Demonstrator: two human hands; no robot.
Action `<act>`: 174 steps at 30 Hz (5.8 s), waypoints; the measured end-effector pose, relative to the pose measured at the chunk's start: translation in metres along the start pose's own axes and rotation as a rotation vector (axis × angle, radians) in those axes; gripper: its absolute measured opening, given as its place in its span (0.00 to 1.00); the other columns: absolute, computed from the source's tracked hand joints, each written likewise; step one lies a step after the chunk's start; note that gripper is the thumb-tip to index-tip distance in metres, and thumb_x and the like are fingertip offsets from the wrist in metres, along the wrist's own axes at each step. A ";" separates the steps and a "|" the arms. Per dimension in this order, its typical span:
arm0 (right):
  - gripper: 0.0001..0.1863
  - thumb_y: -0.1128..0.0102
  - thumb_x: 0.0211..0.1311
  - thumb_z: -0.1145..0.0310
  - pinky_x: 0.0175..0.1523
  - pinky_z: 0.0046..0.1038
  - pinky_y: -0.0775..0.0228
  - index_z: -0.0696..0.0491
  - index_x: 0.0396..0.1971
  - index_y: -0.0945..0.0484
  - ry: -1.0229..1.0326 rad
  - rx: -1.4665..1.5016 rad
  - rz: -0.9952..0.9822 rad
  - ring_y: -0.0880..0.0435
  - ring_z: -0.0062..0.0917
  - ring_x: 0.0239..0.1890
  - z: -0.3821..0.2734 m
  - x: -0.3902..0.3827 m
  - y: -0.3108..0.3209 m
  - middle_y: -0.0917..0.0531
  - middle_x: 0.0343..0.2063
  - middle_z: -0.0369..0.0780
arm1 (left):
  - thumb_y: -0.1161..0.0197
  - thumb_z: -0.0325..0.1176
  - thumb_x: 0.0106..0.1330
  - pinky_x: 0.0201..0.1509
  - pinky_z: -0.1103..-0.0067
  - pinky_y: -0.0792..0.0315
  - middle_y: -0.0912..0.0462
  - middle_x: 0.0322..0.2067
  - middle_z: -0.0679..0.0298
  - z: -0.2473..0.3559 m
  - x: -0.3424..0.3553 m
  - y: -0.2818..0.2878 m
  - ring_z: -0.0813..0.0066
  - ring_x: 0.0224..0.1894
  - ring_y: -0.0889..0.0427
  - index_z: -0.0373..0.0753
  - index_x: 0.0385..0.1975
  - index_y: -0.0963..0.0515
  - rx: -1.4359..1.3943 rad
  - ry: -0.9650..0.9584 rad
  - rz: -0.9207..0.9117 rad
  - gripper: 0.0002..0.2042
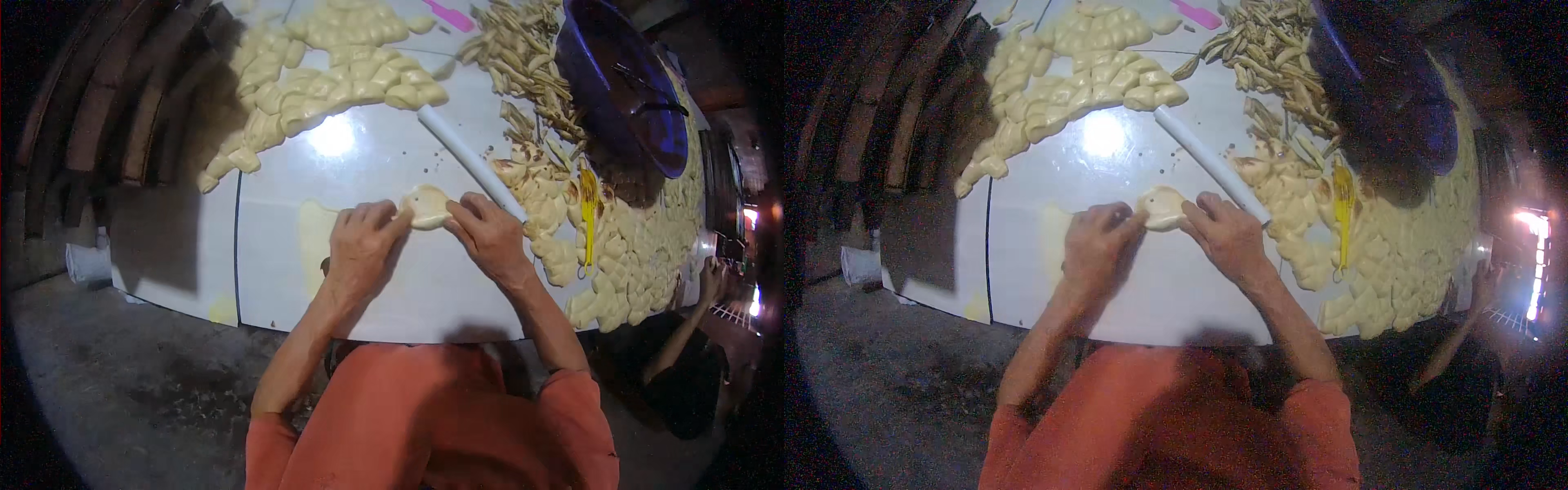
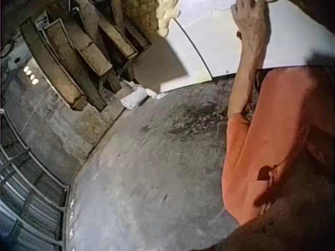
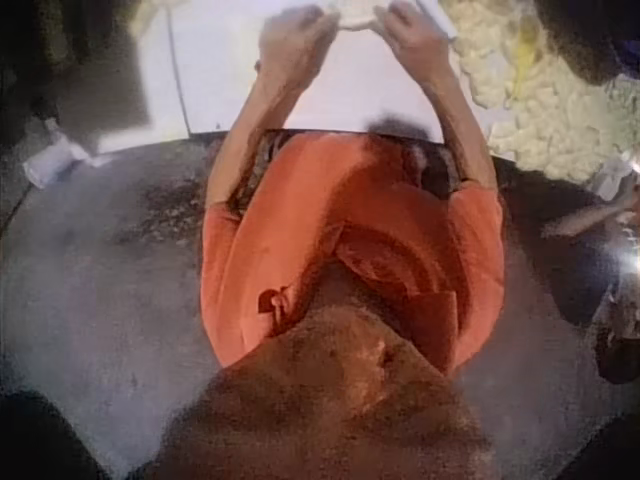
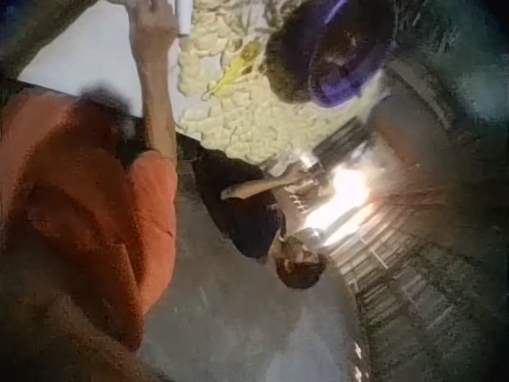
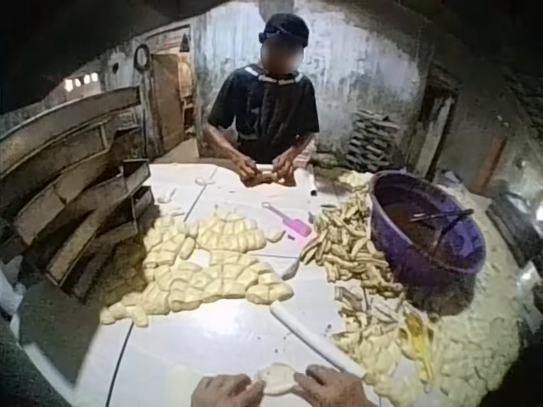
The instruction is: The person uses a brush to apply a brown filling to dough pieces, rolls the dough into cylinders, and places them onto a metal tray.
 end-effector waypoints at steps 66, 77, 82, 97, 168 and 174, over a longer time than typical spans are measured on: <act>0.09 0.36 0.59 0.65 0.46 0.47 0.23 0.54 0.34 0.14 -0.259 -0.255 -0.130 0.14 0.46 0.41 0.141 0.090 0.055 0.16 0.34 0.48 | 0.27 0.31 0.63 0.53 0.65 0.27 0.15 0.45 0.61 0.024 -0.074 0.062 0.60 0.47 0.17 0.41 0.47 0.15 -0.086 0.256 0.013 0.13; 0.16 0.34 0.61 0.60 0.44 0.35 0.24 0.58 0.38 0.13 -0.669 0.326 -0.369 0.13 0.30 0.36 0.149 0.090 0.094 0.11 0.34 0.45 | 0.27 0.29 0.63 0.53 0.63 0.27 0.14 0.46 0.58 0.031 -0.095 0.073 0.58 0.48 0.17 0.39 0.47 0.15 -0.023 0.383 0.057 0.13; 0.18 0.30 0.61 0.64 0.40 0.27 0.27 0.61 0.45 0.17 -0.836 0.958 -0.060 0.19 0.22 0.36 0.104 0.067 0.098 0.17 0.37 0.38 | 0.28 0.29 0.64 0.53 0.63 0.26 0.14 0.46 0.57 0.019 -0.124 0.082 0.56 0.48 0.16 0.37 0.47 0.14 0.053 0.503 0.091 0.12; 0.10 0.36 0.65 0.69 0.37 0.39 0.21 0.53 0.45 0.17 0.110 0.337 -0.508 0.15 0.41 0.33 -0.132 0.047 0.000 0.18 0.33 0.43 | 0.28 0.31 0.62 0.52 0.65 0.27 0.14 0.43 0.62 -0.041 -0.137 0.099 0.62 0.44 0.17 0.41 0.45 0.14 -0.090 0.280 0.069 0.12; 0.12 0.36 0.66 0.67 0.42 0.31 0.21 0.59 0.42 0.16 -0.360 0.657 -0.474 0.11 0.37 0.34 -0.116 0.069 0.010 0.12 0.32 0.49 | 0.26 0.32 0.59 0.49 0.68 0.29 0.15 0.43 0.66 -0.064 -0.124 0.082 0.68 0.42 0.17 0.44 0.43 0.14 -0.170 0.106 0.016 0.12; 0.10 0.36 0.68 0.66 0.41 0.41 0.21 0.53 0.45 0.16 -0.061 0.558 -0.484 0.13 0.45 0.37 -0.154 0.055 -0.029 0.14 0.36 0.45 | 0.27 0.32 0.60 0.51 0.68 0.29 0.15 0.44 0.66 -0.067 -0.124 0.081 0.68 0.44 0.17 0.44 0.42 0.14 -0.161 0.133 0.080 0.11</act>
Point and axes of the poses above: each hand's wrist, its own x-axis towards the middle knuckle, its own y-axis out of the back of the hand, z = x × y, the point moved 1 cm from there along x, towards the middle knuckle
